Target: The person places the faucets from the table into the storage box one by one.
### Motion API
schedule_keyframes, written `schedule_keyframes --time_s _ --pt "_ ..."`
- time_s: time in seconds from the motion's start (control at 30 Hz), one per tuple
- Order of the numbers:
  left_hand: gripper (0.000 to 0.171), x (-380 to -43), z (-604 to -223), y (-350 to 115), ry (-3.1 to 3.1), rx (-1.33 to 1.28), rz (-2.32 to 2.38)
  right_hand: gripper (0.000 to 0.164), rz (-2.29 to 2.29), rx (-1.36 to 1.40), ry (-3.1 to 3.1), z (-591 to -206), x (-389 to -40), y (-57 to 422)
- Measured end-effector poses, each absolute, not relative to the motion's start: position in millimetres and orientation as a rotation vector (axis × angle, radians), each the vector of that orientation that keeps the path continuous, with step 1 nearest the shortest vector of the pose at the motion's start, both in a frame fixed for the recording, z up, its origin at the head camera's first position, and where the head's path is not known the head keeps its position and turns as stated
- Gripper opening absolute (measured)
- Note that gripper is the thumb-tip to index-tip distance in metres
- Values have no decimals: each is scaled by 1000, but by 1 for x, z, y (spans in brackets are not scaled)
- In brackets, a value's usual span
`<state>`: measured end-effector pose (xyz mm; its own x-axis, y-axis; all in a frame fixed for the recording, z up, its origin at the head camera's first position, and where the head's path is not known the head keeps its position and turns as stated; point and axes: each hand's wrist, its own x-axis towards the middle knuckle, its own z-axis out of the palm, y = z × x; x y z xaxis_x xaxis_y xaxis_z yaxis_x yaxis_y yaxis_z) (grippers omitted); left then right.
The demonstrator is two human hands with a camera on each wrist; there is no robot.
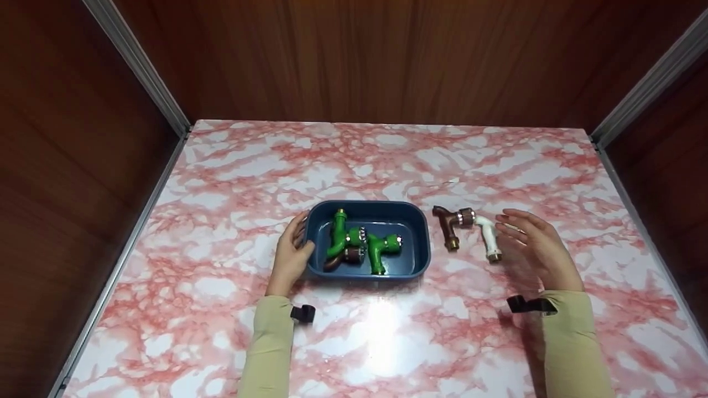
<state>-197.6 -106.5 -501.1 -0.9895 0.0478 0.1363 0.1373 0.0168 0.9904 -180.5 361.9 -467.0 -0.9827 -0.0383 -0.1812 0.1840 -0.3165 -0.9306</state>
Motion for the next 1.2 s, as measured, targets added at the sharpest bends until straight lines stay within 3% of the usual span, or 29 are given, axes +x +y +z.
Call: schedule_keyframes --time_s 0.53,0.7,1.2 --pt "60 -197 -498 -106 -2207 -215 -2137 31 -2423 311 1766 -470 -176 382" --pt "62 -197 -500 -107 -2215 -194 -2138 43 -2424 301 1770 -470 -175 388" --pt "64 -210 -531 -109 -2182 -170 -2113 27 -2483 388 1770 -466 -180 395"
